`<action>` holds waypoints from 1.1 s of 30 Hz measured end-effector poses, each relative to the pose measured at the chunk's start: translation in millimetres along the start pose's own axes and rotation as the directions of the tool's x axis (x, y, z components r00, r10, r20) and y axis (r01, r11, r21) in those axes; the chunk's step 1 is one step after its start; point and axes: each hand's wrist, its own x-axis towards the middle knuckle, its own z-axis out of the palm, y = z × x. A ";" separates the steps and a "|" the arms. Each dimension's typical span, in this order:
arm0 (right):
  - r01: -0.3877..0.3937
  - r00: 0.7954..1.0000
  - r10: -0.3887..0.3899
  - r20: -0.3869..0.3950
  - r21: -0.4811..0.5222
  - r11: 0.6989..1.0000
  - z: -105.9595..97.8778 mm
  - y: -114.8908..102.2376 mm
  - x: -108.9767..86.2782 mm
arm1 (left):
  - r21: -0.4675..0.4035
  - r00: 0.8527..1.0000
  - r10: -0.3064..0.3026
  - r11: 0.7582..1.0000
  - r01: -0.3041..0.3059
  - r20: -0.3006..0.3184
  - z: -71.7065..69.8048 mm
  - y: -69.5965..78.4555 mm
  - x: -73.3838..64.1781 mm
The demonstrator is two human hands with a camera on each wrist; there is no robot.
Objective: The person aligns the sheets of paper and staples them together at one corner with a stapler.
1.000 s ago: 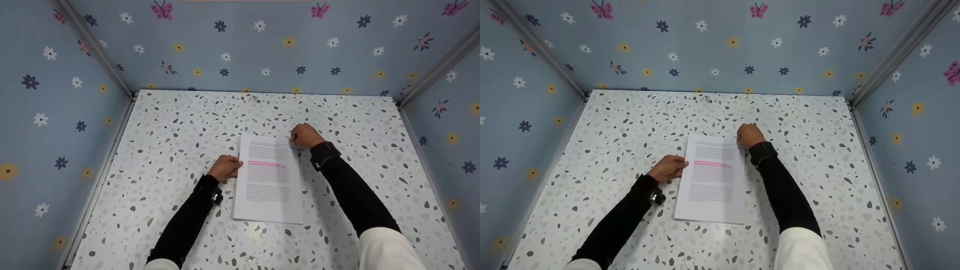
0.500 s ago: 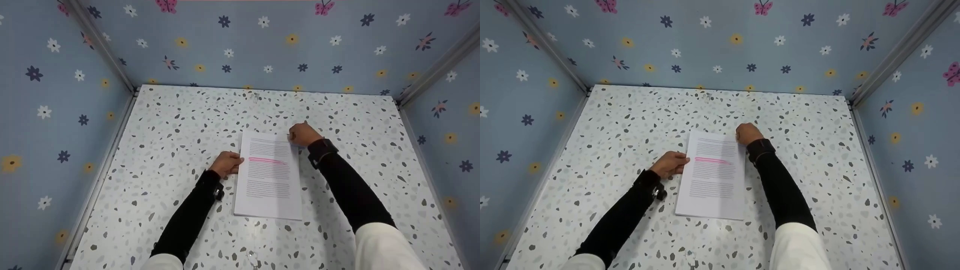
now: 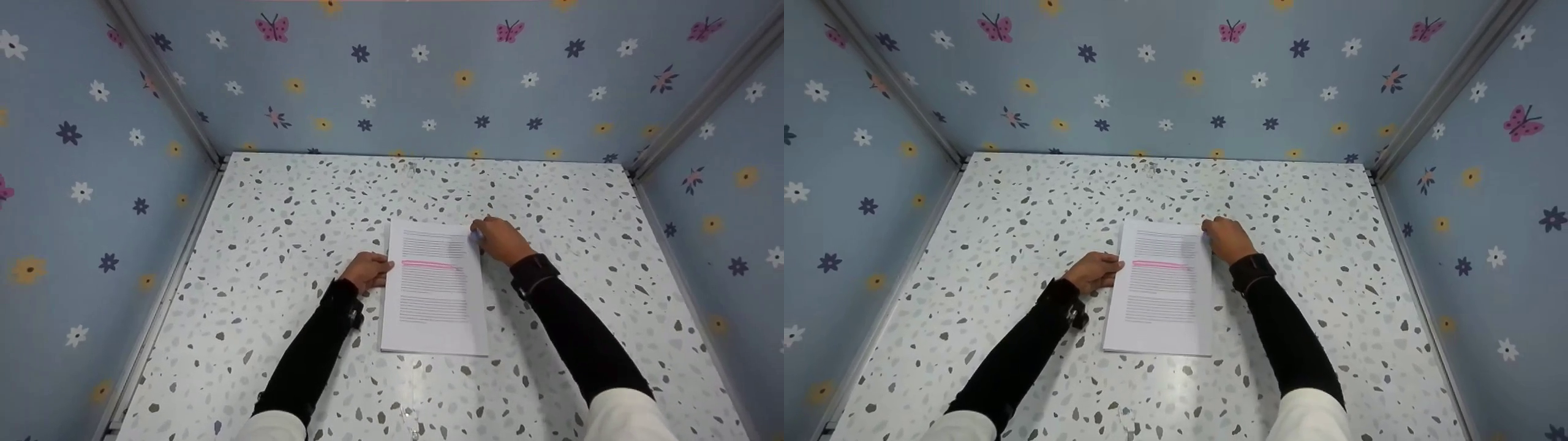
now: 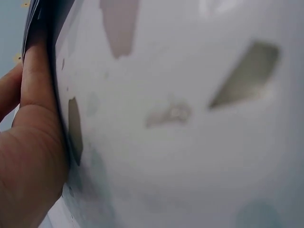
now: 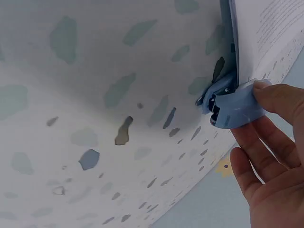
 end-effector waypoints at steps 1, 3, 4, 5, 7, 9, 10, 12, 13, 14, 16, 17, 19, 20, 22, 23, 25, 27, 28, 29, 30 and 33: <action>-0.006 1.000 0.006 -0.010 0.015 1.000 1.7 3.2 -4.0 | 0.003 1.000 -0.003 1.000 0.003 0.004 0.0 -1.9 0.4; -0.011 0.999 0.013 -0.040 0.029 1.000 2.8 11.2 -12.9 | 0.013 1.000 -0.012 1.000 0.012 0.002 -0.4 -5.4 0.4; -0.011 0.998 0.013 -0.061 0.036 0.999 1.6 16.0 -18.4 | 0.017 1.000 -0.014 1.000 0.014 -0.002 -0.6 -6.7 0.2; -0.012 0.996 0.016 -0.082 0.046 0.999 -0.7 21.2 -24.6 | 0.019 1.000 -0.015 1.000 0.015 -0.005 -0.8 -7.5 -0.1; -0.005 0.992 0.012 -0.126 0.058 0.998 -7.1 33.7 -37.9 | 0.030 1.000 -0.017 0.999 0.017 -0.018 -1.9 -8.1 -1.5; 0.004 0.985 0.007 -0.173 0.066 0.998 -14.2 47.3 -52.9 | 0.038 0.999 -0.018 0.999 0.019 -0.028 -3.0 -7.1 -3.3; 0.007 0.980 0.007 -0.197 0.071 0.997 -17.6 53.9 -60.9 | 0.038 1.000 -0.016 0.999 0.017 -0.027 -3.6 -6.0 -4.5; 0.007 0.974 0.009 -0.228 0.070 0.998 -22.3 66.1 -75.8 | 0.038 1.000 -0.010 0.999 0.011 -0.024 -4.5 -3.4 -7.2; 0.004 0.971 0.012 -0.239 0.067 0.998 -23.6 71.2 -82.7 | 0.031 1.000 -0.005 1.000 0.006 -0.018 -4.6 -1.6 -8.8; -0.003 0.969 0.018 -0.246 0.060 0.998 -23.7 75.8 -89.3 | 0.026 1.000 -0.001 1.000 0.001 -0.012 -4.8 0.2 -10.4; -0.025 0.969 0.038 -0.245 0.059 0.998 -21.9 82.8 -101.0 | 0.023 1.000 0.005 1.000 -0.005 -0.003 -5.1 2.8 -13.3; -0.035 0.970 0.049 -0.238 0.062 0.997 -19.9 85.4 -106.1 | 0.020 1.000 0.004 1.000 -0.004 0.001 -5.1 3.9 -14.2; -0.059 0.974 0.073 -0.213 0.068 0.996 -15.0 88.9 -114.9 | 0.022 1.000 -0.002 1.000 0.001 0.005 -5.1 5.7 -15.4; -0.072 0.976 0.086 -0.198 0.075 0.995 -12.5 89.9 -118.7 | 0.024 1.000 -0.004 1.000 0.004 0.003 -5.1 5.9 -14.9; -0.096 0.978 0.110 -0.176 0.088 0.991 -8.4 90.7 -124.3 | 0.024 1.000 -0.012 1.000 0.012 0.000 -4.5 6.1 -13.2; -0.106 0.979 0.121 -0.167 0.093 0.990 -7.1 90.8 -126.4 | 0.029 1.000 -0.016 0.999 0.016 -0.004 -4.2 6.1 -12.1; -0.127 0.977 0.142 -0.157 0.102 0.987 -6.1 91.1 -128.9 | 0.046 1.000 -0.023 0.999 0.024 -0.015 -3.4 5.8 -9.5; -0.140 0.975 0.155 -0.158 0.102 0.985 -6.8 90.8 -130.2 | 0.063 0.999 -0.029 0.998 0.030 -0.029 -2.4 5.6 -7.3; -0.141 0.974 0.155 -0.165 0.093 0.986 -7.6 90.4 -130.8 | 0.066 0.999 -0.029 0.997 0.031 -0.032 -1.8 5.4 -6.2; -0.138 0.972 0.150 -0.181 0.078 0.987 -8.1 89.8 -131.4 | 0.069 0.999 -0.027 0.997 0.029 -0.037 -1.4 4.9 -5.1; -0.135 0.968 0.146 -0.205 0.065 0.989 -8.2 88.6 -131.9 | 0.065 0.999 -0.023 0.998 0.025 -0.036 -0.8 4.4 -4.0; -0.122 0.941 0.136 -0.310 0.064 0.990 -6.4 79.2 -132.0 | 0.035 1.000 -0.002 0.999 0.003 -0.012 0.8 0.7 -0.8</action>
